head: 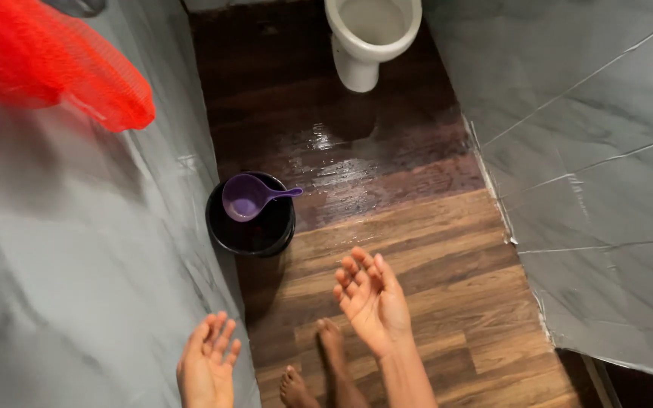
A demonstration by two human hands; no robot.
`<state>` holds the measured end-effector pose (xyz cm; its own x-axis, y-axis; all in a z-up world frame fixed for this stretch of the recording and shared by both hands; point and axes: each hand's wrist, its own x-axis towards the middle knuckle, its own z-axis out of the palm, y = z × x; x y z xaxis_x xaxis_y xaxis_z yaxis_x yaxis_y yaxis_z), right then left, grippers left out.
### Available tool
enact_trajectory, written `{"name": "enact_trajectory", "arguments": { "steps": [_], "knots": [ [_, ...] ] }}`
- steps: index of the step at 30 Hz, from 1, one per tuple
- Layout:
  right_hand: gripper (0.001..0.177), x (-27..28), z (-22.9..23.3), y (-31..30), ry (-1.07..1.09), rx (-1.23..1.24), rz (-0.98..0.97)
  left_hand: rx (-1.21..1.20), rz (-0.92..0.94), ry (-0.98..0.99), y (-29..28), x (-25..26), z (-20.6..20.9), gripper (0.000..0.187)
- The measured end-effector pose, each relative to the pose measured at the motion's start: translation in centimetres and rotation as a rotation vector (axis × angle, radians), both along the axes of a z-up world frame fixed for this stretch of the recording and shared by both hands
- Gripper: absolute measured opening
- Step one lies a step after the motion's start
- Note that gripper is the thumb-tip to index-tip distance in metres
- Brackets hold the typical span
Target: Organizing cleaning supplies and toiletries on the floor, measuring the area with a tape measure, and tidying with a broom.
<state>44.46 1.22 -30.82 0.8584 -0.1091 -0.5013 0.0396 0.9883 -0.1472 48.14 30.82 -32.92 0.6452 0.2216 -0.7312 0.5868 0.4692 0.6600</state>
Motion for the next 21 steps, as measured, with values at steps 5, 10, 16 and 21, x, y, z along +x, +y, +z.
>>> {"name": "enact_trajectory", "arguments": {
  "steps": [5,10,16,21],
  "knots": [
    [0.034,2.7,-5.0,1.2,0.07,0.067,-0.002,0.108,-0.113,0.122,1.7,1.2,-5.6,0.036],
    [0.033,7.7,-8.7,0.5,0.05,0.126,0.003,0.18,-0.321,0.216,3.1,4.9,-9.9,0.036],
    [0.034,14.1,-12.2,1.9,0.061,0.097,-0.015,0.305,-0.506,0.187,2.5,9.6,-13.0,0.034],
    [0.037,16.9,-14.3,4.6,0.085,0.098,0.046,0.408,-0.658,0.197,2.4,12.0,-14.9,0.032]
  ]
}}
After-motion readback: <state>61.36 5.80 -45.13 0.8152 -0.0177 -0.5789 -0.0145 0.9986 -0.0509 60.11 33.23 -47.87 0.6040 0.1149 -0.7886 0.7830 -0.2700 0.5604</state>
